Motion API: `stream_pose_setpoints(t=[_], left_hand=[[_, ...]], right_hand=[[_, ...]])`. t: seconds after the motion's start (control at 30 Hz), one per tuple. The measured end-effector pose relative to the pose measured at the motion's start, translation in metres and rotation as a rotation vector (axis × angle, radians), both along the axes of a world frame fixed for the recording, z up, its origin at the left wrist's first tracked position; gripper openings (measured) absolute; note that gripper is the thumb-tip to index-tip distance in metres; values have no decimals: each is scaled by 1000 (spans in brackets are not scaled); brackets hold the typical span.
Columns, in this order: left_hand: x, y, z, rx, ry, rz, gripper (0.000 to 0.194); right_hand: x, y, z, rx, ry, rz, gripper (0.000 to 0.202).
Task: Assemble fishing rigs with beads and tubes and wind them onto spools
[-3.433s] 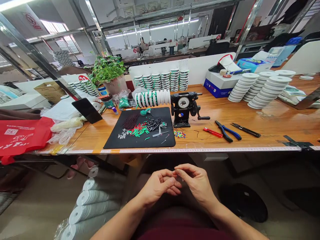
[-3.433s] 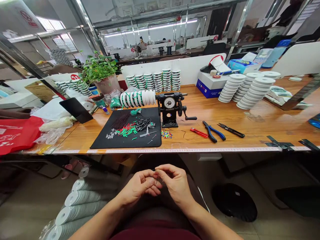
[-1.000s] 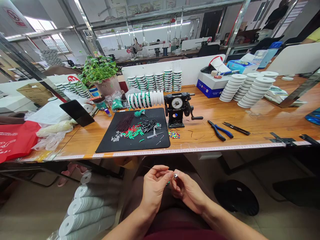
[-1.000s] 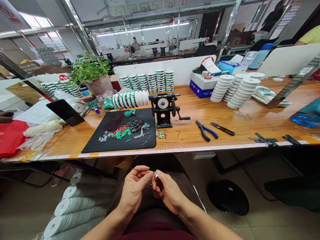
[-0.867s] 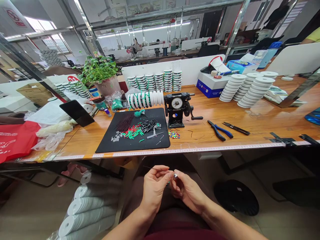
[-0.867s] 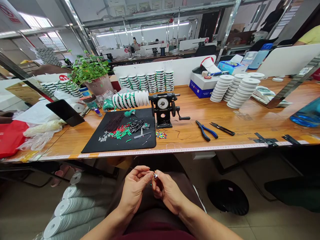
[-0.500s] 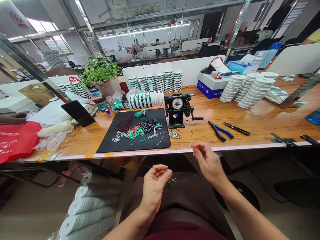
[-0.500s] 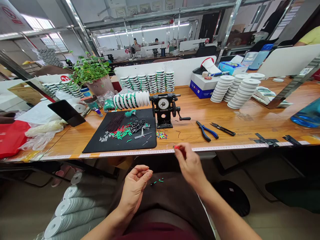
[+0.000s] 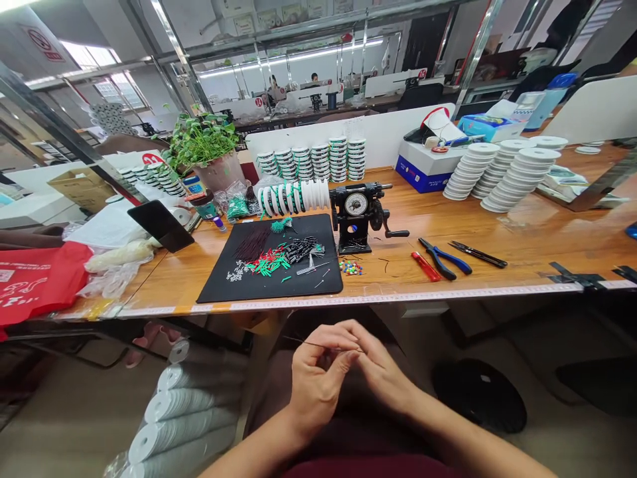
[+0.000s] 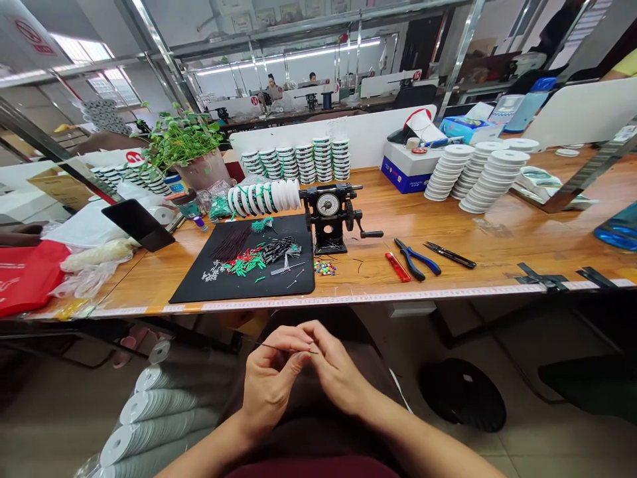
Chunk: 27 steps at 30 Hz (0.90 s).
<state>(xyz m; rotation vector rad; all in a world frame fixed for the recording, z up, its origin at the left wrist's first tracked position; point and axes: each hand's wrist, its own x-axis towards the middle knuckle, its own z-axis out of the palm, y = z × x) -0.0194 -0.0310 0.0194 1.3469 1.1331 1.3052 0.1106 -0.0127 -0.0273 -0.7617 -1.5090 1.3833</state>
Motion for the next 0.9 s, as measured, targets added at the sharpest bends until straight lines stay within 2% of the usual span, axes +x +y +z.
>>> stream_pose_setpoints(t=[0.07,0.17,0.27,0.4,0.53,0.63,0.9], left_hand=[[-4,2,1,-16,9,11,5],[-12,7,-4,-119,-64,40,10],[-17,9,-12,-202,-154,-15,12],[-21,7,-17,-247,-176,-82,12],[-29,10,-19,-285,-253,38,16],[-33,11,-21,-377,-304,118,25],[-26,4,-27,-524,-329,101,40]], right_hand=[[-11,-6,-4,-168,102,80,34],[-12,-4,-8,-268,93,64,37],[-7,0,-9,-266,40,75,41],[-1,-1,-11,-332,9,104,46],[5,-4,-14,-424,-34,50,46],[11,-9,-13,-490,64,-5,42],[12,-18,-7,-430,44,-51,40]])
